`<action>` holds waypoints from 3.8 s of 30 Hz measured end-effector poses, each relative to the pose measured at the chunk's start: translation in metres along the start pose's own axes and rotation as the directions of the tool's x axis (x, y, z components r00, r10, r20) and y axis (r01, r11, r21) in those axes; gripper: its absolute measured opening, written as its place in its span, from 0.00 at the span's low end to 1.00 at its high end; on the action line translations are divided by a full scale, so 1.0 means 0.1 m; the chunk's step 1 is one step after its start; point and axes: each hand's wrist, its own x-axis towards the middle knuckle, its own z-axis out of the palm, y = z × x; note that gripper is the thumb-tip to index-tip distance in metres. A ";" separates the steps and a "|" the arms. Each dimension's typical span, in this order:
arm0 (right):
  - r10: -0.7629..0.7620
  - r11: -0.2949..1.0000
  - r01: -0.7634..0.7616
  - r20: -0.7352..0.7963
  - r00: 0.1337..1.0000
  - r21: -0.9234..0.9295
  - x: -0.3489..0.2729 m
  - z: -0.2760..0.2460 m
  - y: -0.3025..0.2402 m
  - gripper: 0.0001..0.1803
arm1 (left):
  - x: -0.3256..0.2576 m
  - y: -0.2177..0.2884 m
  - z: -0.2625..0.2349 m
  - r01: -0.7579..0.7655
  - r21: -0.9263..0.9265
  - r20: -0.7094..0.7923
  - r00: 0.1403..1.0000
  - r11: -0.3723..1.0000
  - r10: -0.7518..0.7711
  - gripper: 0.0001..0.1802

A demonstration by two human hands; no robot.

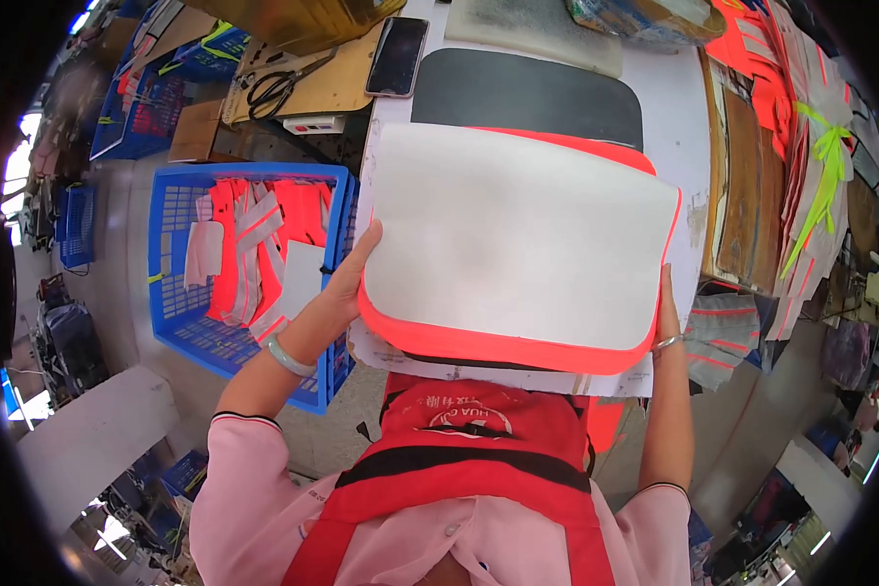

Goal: The person is sorting and bundling fabric panels, aligning them on a template before tying them together with a strap.

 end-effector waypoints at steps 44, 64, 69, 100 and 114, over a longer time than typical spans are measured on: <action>-0.070 0.992 0.076 -0.065 0.995 0.105 -0.05 0.11 -0.02 0.40 | 0.09 -0.05 -0.05 -0.063 0.140 0.066 0.996 0.988 0.055 0.39; 0.038 0.986 -0.047 0.064 0.997 0.160 0.04 -0.02 0.04 0.43 | 0.15 -0.09 -0.09 -0.070 0.165 0.010 0.998 0.984 0.069 0.37; 0.065 0.983 -0.078 0.079 0.995 0.164 0.05 -0.04 0.02 0.43 | 0.06 -0.08 0.00 -0.017 0.080 -0.038 0.999 0.997 0.021 0.35; 0.168 0.947 -0.211 0.185 0.968 0.243 0.22 -0.10 -0.18 0.40 | 0.15 0.47 0.24 0.295 0.256 -0.288 0.932 0.920 -0.219 0.40; 0.106 0.949 -0.170 0.241 0.965 0.264 0.26 -0.14 -0.22 0.42 | 0.23 0.50 0.25 0.329 0.326 -0.312 0.923 0.887 -0.227 0.38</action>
